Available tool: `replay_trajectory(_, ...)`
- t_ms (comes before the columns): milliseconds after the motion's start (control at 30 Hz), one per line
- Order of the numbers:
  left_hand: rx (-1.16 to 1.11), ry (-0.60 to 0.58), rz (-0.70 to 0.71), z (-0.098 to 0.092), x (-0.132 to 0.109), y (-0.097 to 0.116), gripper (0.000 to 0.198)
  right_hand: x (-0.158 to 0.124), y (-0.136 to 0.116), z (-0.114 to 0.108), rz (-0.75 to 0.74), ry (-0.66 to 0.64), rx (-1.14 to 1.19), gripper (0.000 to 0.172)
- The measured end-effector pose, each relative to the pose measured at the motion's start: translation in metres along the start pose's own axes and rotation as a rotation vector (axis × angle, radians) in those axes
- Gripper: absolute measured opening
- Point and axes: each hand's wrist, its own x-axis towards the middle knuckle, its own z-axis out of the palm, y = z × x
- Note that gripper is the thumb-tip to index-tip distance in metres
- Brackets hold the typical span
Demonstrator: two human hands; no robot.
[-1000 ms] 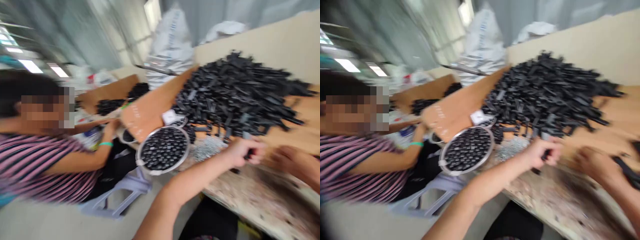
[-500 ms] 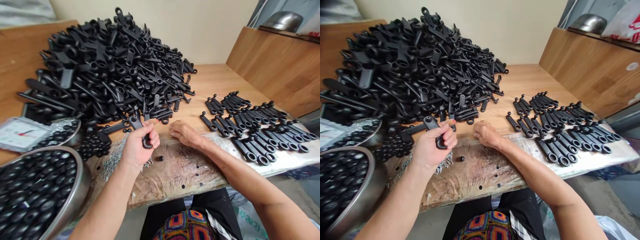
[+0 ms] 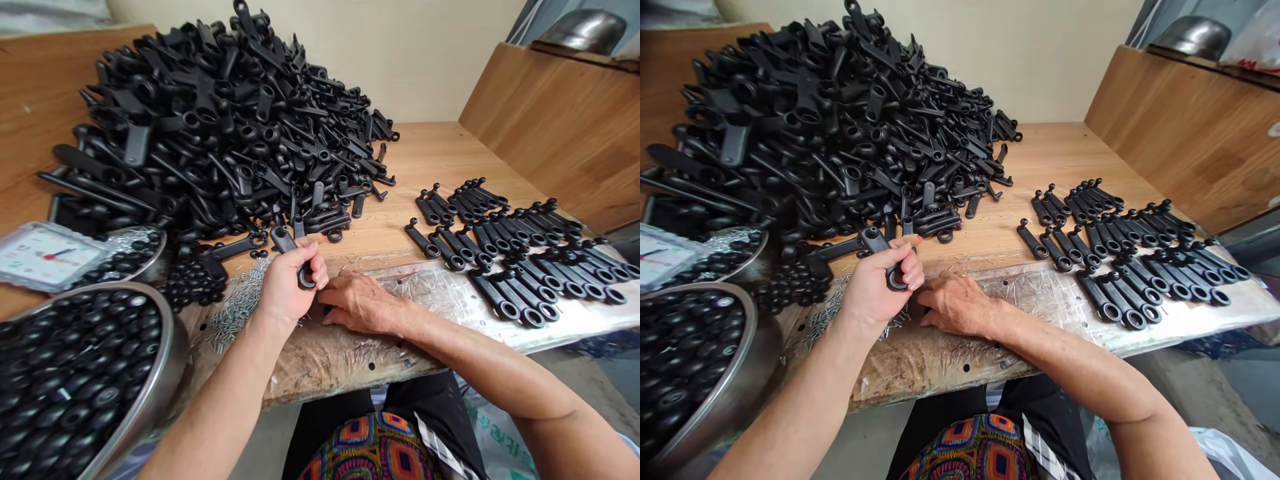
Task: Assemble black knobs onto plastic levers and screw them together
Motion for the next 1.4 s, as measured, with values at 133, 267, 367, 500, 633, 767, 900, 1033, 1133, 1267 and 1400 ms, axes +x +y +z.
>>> replay_trajectory(133,0.051,0.032,0.047,-0.002,0.001,0.000,0.013,-0.001,0.001,-0.001,0.049,-0.009,-0.002,0.007)
replay_trajectory(267,0.270,0.126,0.172,-0.002,0.003,-0.009,0.018,-0.008,0.014,-0.018,0.160,0.265,0.451,0.009)
replay_trajectory(367,0.527,0.199,0.264,-0.004,0.004,-0.023,0.015,-0.014,0.021,-0.027,0.230,0.506,0.997,0.012)
replay_trajectory(500,0.806,0.214,0.378,-0.011,0.007,-0.039,0.026,-0.013,0.023,-0.023,0.305,0.584,1.459,0.021)
replay_trajectory(633,0.872,0.182,0.428,-0.011,0.006,-0.044,0.019,-0.009,0.021,-0.017,0.285,0.567,1.601,0.025)
replay_trajectory(767,0.885,0.157,0.418,-0.004,0.002,-0.043,0.016,-0.008,0.021,-0.015,0.253,0.555,1.660,0.026)
replay_trajectory(900,0.907,0.155,0.397,0.000,0.000,-0.043,0.013,-0.008,0.021,-0.014,0.252,0.547,1.680,0.026)
replay_trajectory(1033,0.954,0.168,0.418,0.000,0.000,-0.042,0.014,-0.007,0.021,-0.013,0.233,0.537,1.649,0.025)
replay_trajectory(1133,1.035,0.164,0.438,-0.002,0.000,-0.042,0.014,-0.006,0.022,-0.011,0.242,0.555,1.653,0.024)
replay_trajectory(1267,1.140,0.194,0.482,-0.005,0.001,-0.046,0.014,-0.008,0.023,-0.010,0.257,0.566,1.643,0.022)
replay_trajectory(1400,1.216,0.235,0.497,-0.004,0.000,-0.049,0.015,-0.009,0.020,-0.010,0.271,0.593,1.598,0.022)
